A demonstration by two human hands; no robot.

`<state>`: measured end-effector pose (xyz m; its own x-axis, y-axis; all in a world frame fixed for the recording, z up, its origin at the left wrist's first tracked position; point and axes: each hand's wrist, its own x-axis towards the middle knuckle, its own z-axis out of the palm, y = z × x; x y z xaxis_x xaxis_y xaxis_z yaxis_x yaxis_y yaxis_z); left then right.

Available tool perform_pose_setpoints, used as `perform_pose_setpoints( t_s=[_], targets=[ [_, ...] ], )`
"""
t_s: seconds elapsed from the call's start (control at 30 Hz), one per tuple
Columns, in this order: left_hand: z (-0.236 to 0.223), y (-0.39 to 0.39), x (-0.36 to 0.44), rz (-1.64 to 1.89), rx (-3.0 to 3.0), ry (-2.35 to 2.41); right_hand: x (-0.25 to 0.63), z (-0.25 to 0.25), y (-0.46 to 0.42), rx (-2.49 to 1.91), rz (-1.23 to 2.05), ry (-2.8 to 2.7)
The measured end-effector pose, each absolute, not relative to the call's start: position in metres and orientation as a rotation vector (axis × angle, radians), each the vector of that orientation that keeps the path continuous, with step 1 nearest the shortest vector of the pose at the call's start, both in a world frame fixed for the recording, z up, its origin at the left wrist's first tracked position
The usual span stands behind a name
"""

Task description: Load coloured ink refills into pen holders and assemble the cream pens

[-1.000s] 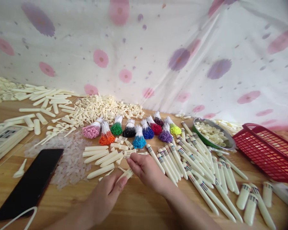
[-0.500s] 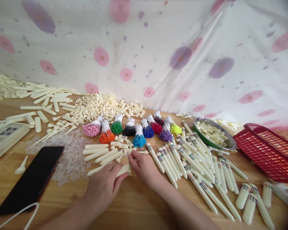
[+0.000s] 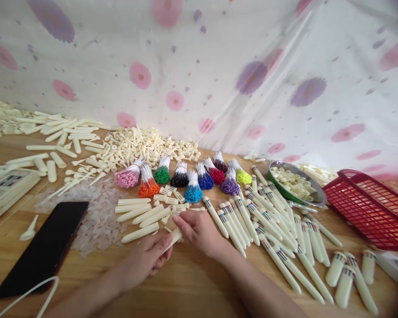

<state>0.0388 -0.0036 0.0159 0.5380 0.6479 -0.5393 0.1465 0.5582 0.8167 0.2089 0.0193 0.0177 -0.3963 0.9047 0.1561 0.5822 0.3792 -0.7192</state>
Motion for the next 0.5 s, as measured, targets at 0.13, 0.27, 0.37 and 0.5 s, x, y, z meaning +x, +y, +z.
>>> perform_pose_setpoints(
  t_s=[0.13,0.27,0.37,0.5],
  targets=[
    [0.0121,-0.0043,0.0368,0.319,0.926,0.901,0.2065,0.0160,0.0189,-1.183,0.850,-2.009],
    [0.0131,-0.0042,0.0362,0.310,0.926,0.869,0.2070,0.0192,0.0177,-1.149,0.861,-1.992],
    [0.0120,-0.0056,0.0379,0.333,1.035,0.923,0.2078,0.0219,0.0171,-1.192,0.827,-2.023],
    [0.0088,-0.0095,0.0400,0.459,1.444,1.105,0.2057,0.0220,0.0163,-1.321,0.742,-2.031]
  ],
)
